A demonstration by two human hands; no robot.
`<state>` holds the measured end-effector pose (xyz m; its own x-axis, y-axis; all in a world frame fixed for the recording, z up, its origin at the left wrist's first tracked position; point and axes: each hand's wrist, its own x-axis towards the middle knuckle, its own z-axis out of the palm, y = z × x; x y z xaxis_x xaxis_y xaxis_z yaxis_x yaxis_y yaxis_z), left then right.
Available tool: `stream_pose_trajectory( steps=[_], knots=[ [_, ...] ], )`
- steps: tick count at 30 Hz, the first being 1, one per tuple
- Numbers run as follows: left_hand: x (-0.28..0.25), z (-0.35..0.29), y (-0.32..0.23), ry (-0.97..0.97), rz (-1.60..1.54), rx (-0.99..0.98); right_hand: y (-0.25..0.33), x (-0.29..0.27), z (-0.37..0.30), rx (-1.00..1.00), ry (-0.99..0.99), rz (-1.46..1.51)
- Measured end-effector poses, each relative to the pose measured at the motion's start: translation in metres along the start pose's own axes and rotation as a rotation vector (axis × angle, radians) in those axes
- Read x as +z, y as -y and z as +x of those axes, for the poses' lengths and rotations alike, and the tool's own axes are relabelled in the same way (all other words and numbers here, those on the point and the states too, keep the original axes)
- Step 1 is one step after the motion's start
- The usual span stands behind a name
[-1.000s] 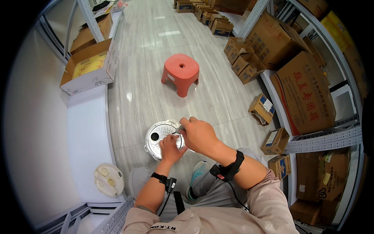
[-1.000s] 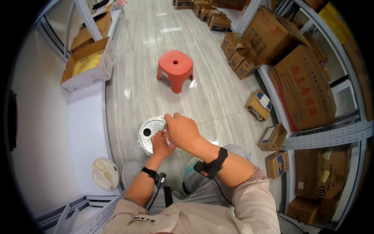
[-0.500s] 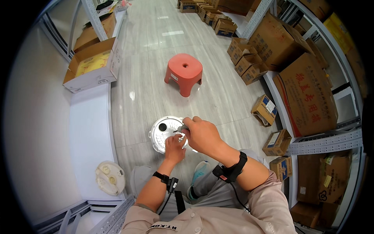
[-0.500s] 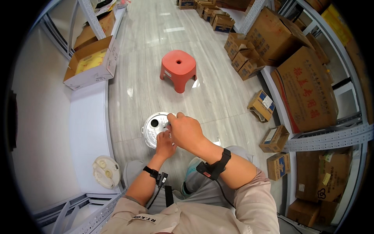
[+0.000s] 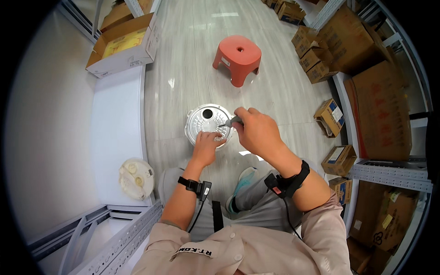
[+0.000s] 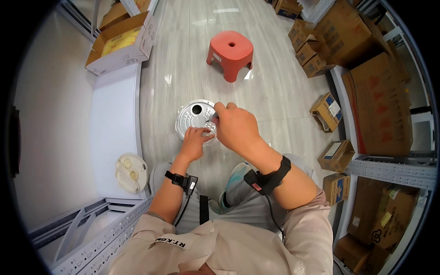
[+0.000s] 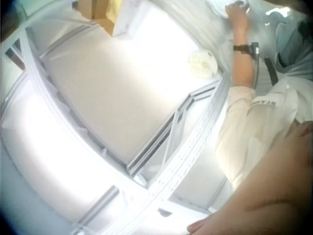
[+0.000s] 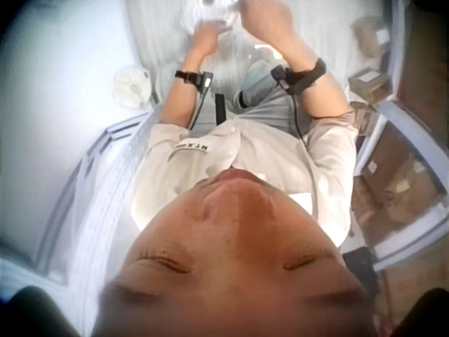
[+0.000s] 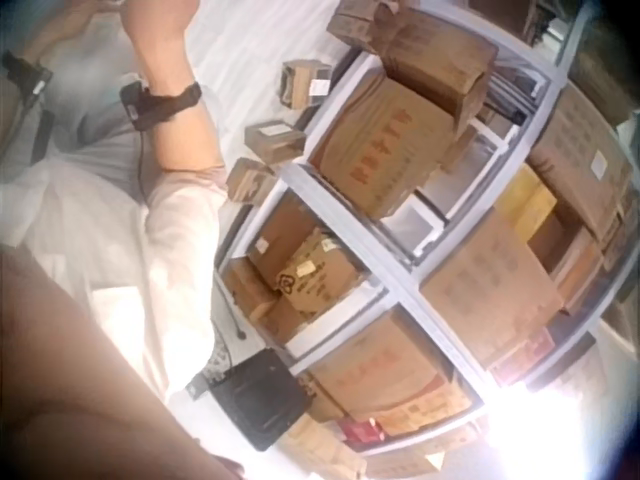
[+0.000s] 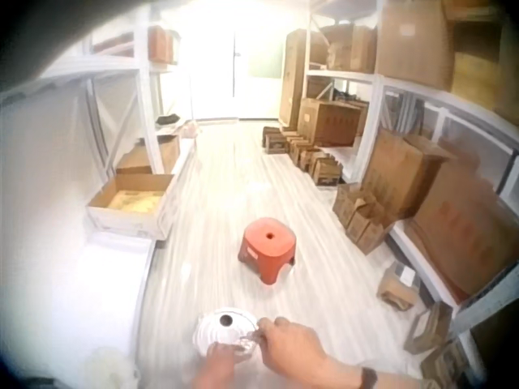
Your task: The person uses a screwdriver to remove screws from the top cover of a white appliance, then lifts the cover off to reveal the interior. The person continues to unscrew components inside the appliance.
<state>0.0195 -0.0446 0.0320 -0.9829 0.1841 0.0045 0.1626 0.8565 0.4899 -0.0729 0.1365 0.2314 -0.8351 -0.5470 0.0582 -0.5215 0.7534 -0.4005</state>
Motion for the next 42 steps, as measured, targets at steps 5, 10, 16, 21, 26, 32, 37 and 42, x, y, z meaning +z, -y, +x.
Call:
stream_pose_trajectory(
  steps=[5,10,16,21,26,32,37,42],
  knots=[
    [-0.007,-0.005,0.004,0.048,-0.063,-0.064,-0.002,0.002,0.006,0.053,0.017,-0.056],
    [-0.005,0.0,-0.002,-0.012,-0.044,-0.042,-0.014,0.006,0.008,0.048,-0.011,-0.103],
    [0.023,0.018,-0.018,-0.232,-0.074,-0.082,-0.013,0.001,0.011,0.145,0.058,-0.081],
    [0.041,0.027,-0.022,-0.279,0.009,-0.151,-0.013,-0.001,0.007,0.174,0.089,-0.109],
    [0.04,0.026,-0.021,-0.24,0.0,-0.13,-0.017,-0.001,0.004,0.174,0.09,-0.117],
    [0.017,0.006,-0.014,-0.083,0.02,-0.057,-0.015,0.001,0.006,0.155,0.122,-0.116],
    [0.004,-0.002,-0.016,-0.022,-0.01,-0.104,-0.007,0.006,0.006,0.111,0.174,-0.142],
    [0.016,0.016,-0.023,-0.208,-0.196,-0.128,-0.002,0.009,0.005,0.083,0.212,-0.165]
  ],
)
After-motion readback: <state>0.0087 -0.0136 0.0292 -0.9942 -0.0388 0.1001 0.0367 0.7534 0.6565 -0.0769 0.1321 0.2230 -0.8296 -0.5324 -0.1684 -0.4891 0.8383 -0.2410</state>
